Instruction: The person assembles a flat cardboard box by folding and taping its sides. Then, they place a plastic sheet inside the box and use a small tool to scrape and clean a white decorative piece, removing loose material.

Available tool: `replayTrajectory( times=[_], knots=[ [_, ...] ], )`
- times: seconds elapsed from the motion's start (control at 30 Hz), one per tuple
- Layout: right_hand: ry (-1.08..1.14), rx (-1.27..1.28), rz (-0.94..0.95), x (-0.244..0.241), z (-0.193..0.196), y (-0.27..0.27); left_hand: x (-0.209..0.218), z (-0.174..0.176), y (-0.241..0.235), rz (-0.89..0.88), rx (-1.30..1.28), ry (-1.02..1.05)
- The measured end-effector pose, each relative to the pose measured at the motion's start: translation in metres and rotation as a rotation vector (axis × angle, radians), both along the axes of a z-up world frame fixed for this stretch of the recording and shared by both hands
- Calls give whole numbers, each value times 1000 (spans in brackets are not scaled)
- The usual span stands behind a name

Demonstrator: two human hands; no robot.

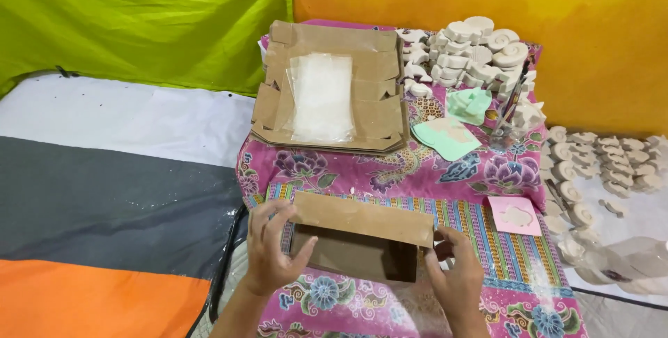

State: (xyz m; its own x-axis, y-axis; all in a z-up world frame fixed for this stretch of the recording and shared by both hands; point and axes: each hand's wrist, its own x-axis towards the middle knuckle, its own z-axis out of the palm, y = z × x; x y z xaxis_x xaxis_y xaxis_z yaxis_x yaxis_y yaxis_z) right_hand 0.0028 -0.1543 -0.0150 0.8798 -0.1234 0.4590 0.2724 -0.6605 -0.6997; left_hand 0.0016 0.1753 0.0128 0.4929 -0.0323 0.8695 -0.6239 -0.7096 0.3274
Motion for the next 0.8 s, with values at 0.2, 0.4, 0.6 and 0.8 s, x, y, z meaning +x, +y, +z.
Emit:
replayTrajectory(
  times=[0.2,0.4,0.6,0.8],
  knots=[
    [-99,-94,47,20,15,-6,27,3,24,-279,-297,617],
    [480,190,159,34,68,10,53,-34,22,-473,-546,1003],
    [934,399,240,58,-13,-32,61,-63,29,-554,-825,1101],
    [919,629,284,66,-14,-27,67,-93,31,-435,-895,1112]
  ],
)
